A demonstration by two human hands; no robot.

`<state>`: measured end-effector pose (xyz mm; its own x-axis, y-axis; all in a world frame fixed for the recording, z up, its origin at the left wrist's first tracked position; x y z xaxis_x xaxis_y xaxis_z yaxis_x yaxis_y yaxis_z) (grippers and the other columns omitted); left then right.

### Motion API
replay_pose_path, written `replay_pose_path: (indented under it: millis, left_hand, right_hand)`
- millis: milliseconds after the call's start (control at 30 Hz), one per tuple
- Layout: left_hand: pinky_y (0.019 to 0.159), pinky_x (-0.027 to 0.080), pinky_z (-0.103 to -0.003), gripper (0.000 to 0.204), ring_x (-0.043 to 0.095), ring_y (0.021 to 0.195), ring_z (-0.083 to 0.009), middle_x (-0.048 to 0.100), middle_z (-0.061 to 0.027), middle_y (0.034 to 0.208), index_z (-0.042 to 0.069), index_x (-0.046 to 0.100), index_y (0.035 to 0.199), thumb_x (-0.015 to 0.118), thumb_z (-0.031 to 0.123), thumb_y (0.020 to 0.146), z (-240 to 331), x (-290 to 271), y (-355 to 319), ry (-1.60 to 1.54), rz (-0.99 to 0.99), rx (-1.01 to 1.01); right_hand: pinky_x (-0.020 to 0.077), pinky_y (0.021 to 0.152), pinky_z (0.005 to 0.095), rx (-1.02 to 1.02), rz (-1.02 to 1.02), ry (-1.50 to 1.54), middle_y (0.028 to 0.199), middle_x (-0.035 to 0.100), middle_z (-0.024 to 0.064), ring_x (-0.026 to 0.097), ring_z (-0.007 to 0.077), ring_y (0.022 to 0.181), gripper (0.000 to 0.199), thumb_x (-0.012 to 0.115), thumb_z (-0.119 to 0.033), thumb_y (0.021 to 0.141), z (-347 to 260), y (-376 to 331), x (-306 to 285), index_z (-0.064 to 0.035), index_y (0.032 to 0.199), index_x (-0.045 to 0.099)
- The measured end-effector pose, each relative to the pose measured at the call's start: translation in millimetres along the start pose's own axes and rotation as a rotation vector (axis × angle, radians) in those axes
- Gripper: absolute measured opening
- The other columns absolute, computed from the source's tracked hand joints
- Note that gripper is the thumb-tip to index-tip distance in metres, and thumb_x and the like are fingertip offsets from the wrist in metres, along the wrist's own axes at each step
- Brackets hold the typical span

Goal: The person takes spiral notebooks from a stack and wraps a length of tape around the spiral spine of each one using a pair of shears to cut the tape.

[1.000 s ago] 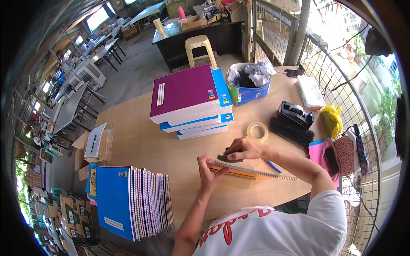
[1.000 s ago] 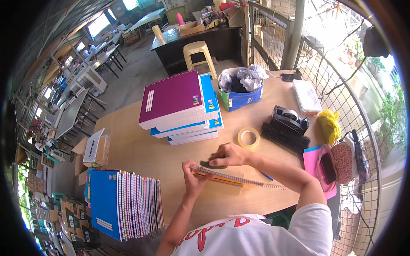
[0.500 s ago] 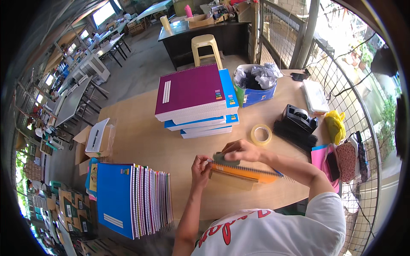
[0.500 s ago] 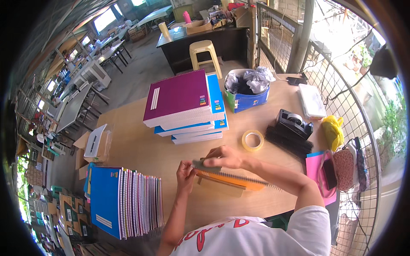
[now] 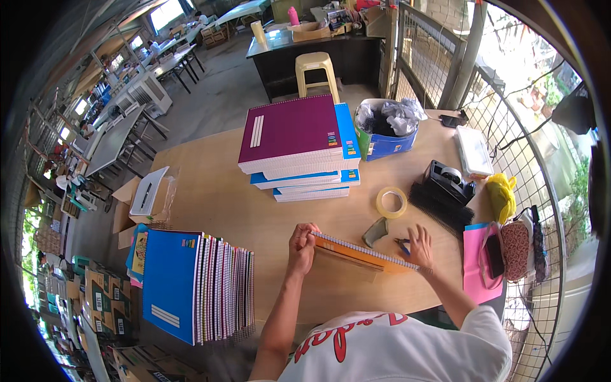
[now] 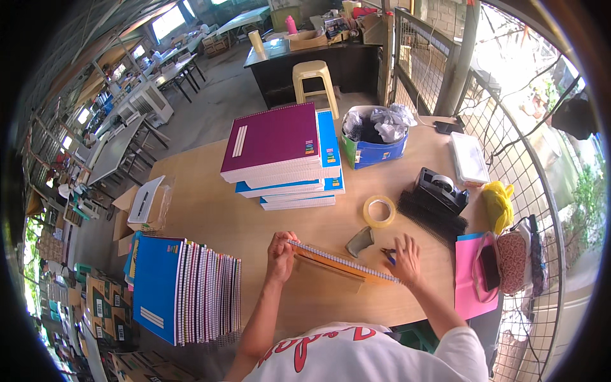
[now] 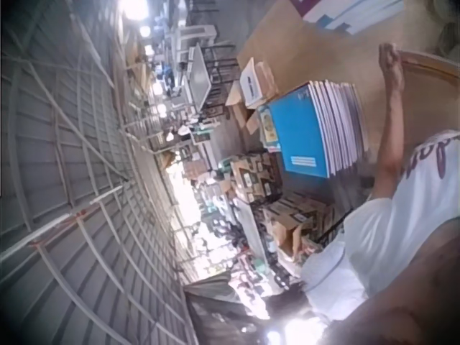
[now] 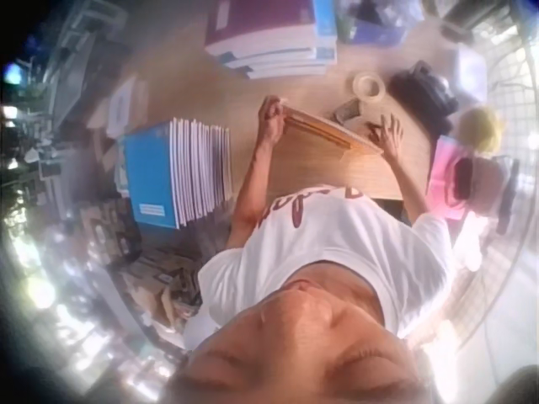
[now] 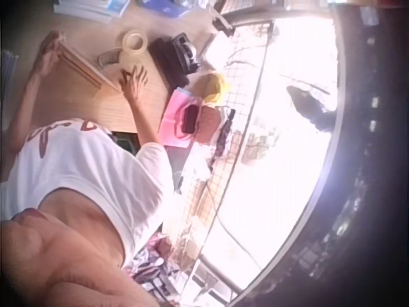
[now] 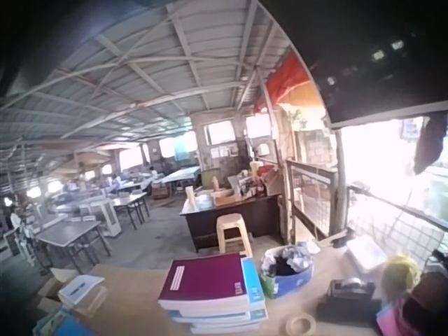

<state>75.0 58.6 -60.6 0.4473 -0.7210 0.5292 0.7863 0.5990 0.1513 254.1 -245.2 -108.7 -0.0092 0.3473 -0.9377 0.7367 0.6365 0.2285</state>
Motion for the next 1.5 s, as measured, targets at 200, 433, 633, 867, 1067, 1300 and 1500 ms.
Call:
replay_pose_path:
  millis: [200, 433, 633, 867, 1067, 1300, 1500]
  left_hand:
    - [0.092, 0.038, -0.025, 0.018, 0.051, 0.099, -0.0101, 0.059, -0.0009, 0.104, 0.007, 0.060, 0.109, 0.069, 0.012, 0.094, -5, 6, -3, 0.071, -0.047, 0.009]
    - [0.093, 0.039, -0.026, 0.019, 0.054, 0.100, -0.0103, 0.062, -0.0016, 0.103, 0.006, 0.061, 0.107, 0.072, 0.010, 0.091, -10, -4, -1, 0.061, -0.057, -0.032]
    - [0.090, 0.043, -0.025, 0.020, 0.058, 0.094, -0.0071, 0.067, 0.0012, 0.098, 0.004, 0.063, 0.103, 0.075, 0.014, 0.090, -13, -1, -1, -0.016, -0.044, -0.066]
    - [0.091, 0.044, -0.026, 0.018, 0.060, 0.095, -0.0073, 0.068, 0.0005, 0.098, 0.004, 0.064, 0.103, 0.075, 0.012, 0.090, -12, -1, 0, 0.003, -0.023, -0.086]
    - [0.090, 0.045, -0.025, 0.017, 0.060, 0.094, -0.0078, 0.069, -0.0006, 0.099, 0.003, 0.064, 0.104, 0.073, 0.008, 0.090, -12, -2, 0, 0.006, -0.011, -0.067]
    - [0.087, 0.046, -0.024, 0.015, 0.060, 0.092, -0.0073, 0.069, 0.0002, 0.096, 0.003, 0.065, 0.103, 0.073, 0.007, 0.090, -6, 4, 2, 0.041, -0.003, -0.073]
    - [0.086, 0.048, -0.026, 0.013, 0.062, 0.091, -0.0098, 0.068, -0.0015, 0.096, 0.002, 0.064, 0.099, 0.072, 0.001, 0.089, -15, 0, -5, 0.145, 0.132, -0.002]
  right_hand:
    - [0.0358, 0.106, 0.0542, 0.091, 0.111, 0.251, 0.119, 0.054, 0.0173, 0.053, 0.0363, 0.113, 0.051, 0.067, -0.021, 0.088, 31, -25, 1, -0.0072, 0.134, 0.051]
    - [0.0329, 0.114, 0.0529, -0.851, 0.095, 0.140, 0.108, 0.062, 0.0040, 0.057, 0.0236, 0.111, 0.039, 0.075, -0.026, 0.079, -200, 99, -179, -0.0115, 0.114, 0.069]
    - [0.0217, 0.121, 0.0539, -1.344, 0.161, -0.273, 0.109, 0.060, -0.0026, 0.051, 0.0167, 0.121, 0.030, 0.067, -0.020, 0.079, -273, 106, -163, -0.0167, 0.108, 0.070]
    - [0.0250, 0.121, 0.0537, -1.438, 0.080, -0.425, 0.103, 0.060, -0.0038, 0.053, 0.0162, 0.118, 0.018, 0.067, -0.020, 0.075, -285, 104, -143, -0.0182, 0.093, 0.069]
    - [0.0289, 0.119, 0.0524, -1.377, 0.295, -0.251, 0.101, 0.061, -0.0037, 0.054, 0.0160, 0.118, 0.015, 0.066, -0.021, 0.076, -282, 104, -165, -0.0166, 0.090, 0.069]
    - [0.0324, 0.117, 0.0522, -1.489, 0.319, -0.420, 0.103, 0.062, -0.0011, 0.055, 0.0159, 0.118, 0.018, 0.066, -0.022, 0.075, -287, 96, -152, -0.0162, 0.092, 0.070]
    - [0.0476, 0.094, 0.0471, -0.541, -0.755, -0.023, 0.094, 0.061, 0.0097, 0.061, 0.0289, 0.100, 0.032, 0.073, -0.035, 0.077, -231, 121, -92, -0.0107, 0.098, 0.068]
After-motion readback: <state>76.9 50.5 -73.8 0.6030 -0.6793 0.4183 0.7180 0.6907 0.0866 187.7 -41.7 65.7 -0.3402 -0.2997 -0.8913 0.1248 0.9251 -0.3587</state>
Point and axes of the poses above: each hand's wrist, its own y-axis towards the middle knuckle, its own x-axis out of the palm, z = x × y, the point moved 7 cm from there along y, towards the middle knuckle
